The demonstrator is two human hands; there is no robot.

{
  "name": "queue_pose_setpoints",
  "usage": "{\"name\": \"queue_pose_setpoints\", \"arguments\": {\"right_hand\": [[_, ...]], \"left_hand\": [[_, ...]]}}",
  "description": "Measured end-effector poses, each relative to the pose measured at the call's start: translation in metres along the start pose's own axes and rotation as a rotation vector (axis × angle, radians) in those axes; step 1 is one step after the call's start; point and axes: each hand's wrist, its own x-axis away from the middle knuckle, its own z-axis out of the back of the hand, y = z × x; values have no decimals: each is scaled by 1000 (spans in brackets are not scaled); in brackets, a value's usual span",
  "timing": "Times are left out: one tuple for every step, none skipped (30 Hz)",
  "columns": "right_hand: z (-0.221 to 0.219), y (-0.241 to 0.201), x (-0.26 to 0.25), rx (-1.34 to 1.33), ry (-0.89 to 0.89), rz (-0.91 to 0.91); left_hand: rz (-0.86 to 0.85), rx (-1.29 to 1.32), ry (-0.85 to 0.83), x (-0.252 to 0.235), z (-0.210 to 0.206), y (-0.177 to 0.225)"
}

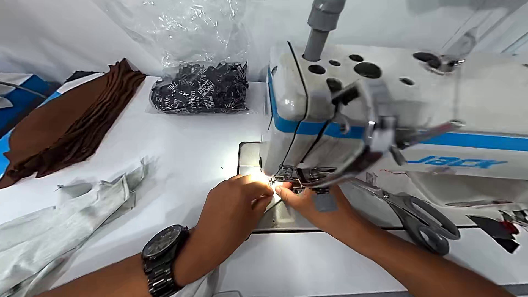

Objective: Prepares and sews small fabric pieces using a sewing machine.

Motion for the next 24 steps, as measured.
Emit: {"name": "queue_pose_setpoints", "arguments": {"right_hand": [[1,0,1,6,-17,-7],[1,0,3,11,-30,-6],[2,0,3,10,-41,-6],[3,0,3,13,-49,-9],[3,1,2,27,-50,-10],[1,2,2,45,-37,-8],[0,2,2,61,-18,-5],[1,1,2,71,-14,-11],[2,0,2,74,-17,-22],[2,0,2,69,-12,-24],[2,1,2,71,5,-14],[1,1,2,75,19,1],[1,2,2,85,28,17],[1,3,3,92,37,27],[1,3,3,92,45,31],[1,3,2,92,47,28],[1,3,2,86,54,26],[1,3,2,81,61,25],[0,3,2,78,68,25],[0,3,3,81,71,27],[0,3,3,92,66,27],[-1,4,3,104,70,36],[-1,4,4,107,73,43],[-2,4,4,98,74,41]], "left_hand": [[-14,-2,10,2,-1,0],[-28,-9,18,4,-1,0],[-40,-19,25,5,-2,0],[-48,-30,35,5,-2,0],[-47,-46,44,5,-2,1],[-43,-55,50,5,-2,1],[-37,-60,52,4,-2,1],[-31,-58,55,3,-2,1],[-24,-55,55,2,-1,1],[-16,-54,51,1,0,2],[-10,-55,50,0,1,2],[-6,-55,52,0,1,2],[-5,-54,60,-1,0,2],[-6,-53,65,0,0,2],[-8,-55,69,0,-1,2],[-8,-58,72,0,-1,2],[-7,-61,75,0,-1,3],[-4,-63,79,0,-1,3],[-3,-67,83,0,-2,3],[-3,-71,86,0,-2,3],[-2,-73,86,0,-2,2],[-1,-74,88,0,-3,2],[1,-77,89,0,-3,2],[3,-77,90,0,-3,2]]}}
